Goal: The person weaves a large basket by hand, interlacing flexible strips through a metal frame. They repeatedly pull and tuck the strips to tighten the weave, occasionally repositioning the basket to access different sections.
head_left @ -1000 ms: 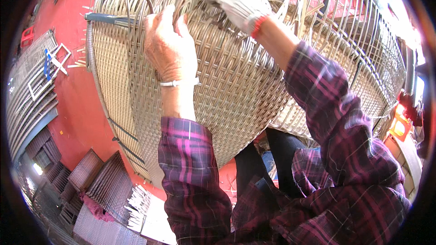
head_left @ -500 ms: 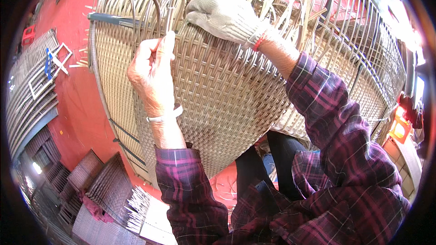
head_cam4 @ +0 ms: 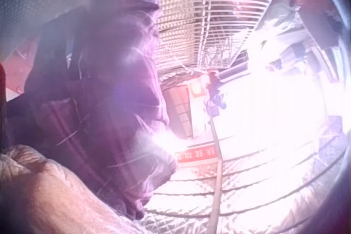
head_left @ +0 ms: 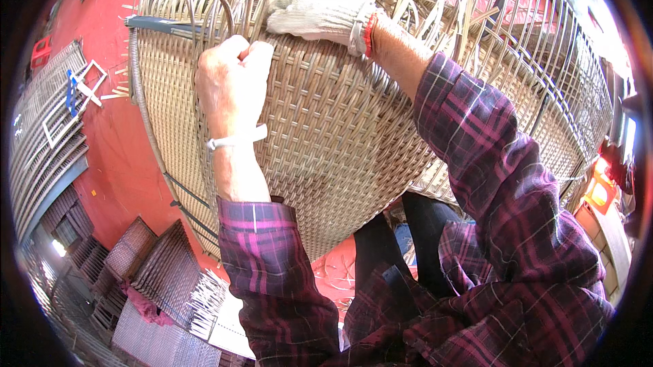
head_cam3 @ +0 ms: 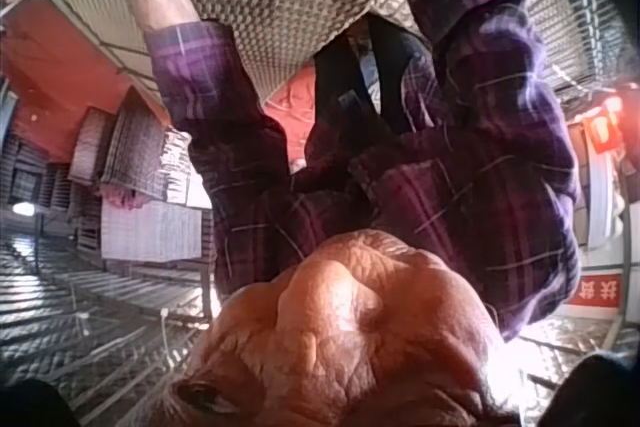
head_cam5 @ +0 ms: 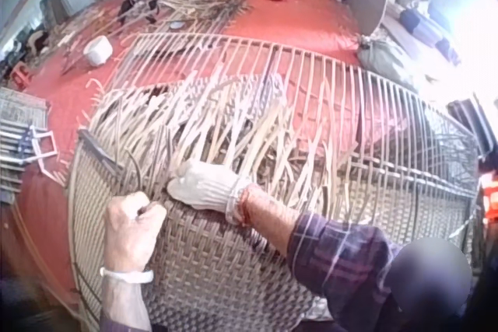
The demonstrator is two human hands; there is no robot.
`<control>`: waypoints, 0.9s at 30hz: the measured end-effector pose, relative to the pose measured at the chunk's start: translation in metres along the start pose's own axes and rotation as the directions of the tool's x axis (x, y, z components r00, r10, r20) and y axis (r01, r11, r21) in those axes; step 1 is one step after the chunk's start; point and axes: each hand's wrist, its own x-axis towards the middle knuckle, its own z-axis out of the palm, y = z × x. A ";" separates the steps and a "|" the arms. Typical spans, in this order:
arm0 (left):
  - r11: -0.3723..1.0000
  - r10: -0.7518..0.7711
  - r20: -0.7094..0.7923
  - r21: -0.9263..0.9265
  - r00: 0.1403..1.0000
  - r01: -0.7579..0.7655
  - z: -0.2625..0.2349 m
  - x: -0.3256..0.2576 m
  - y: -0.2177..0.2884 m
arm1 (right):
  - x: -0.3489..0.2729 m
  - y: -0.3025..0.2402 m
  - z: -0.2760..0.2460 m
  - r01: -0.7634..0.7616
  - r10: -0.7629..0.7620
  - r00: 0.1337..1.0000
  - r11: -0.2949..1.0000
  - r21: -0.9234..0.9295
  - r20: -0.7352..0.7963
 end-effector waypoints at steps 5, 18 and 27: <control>0.973 0.031 -0.131 0.232 0.991 0.001 0.017 0.008 0.003 | -0.011 0.017 0.015 -0.081 0.070 0.996 0.968 0.237 0.055; 0.981 0.100 -0.458 -0.103 0.884 -0.164 0.029 -0.031 0.012 | 0.004 0.021 0.031 -0.858 0.875 0.449 0.365 0.362 0.183; 0.957 0.278 -0.402 0.037 0.872 -0.289 0.034 0.006 0.016 | 0.018 -0.011 -0.046 -0.877 0.878 0.334 0.156 0.454 0.344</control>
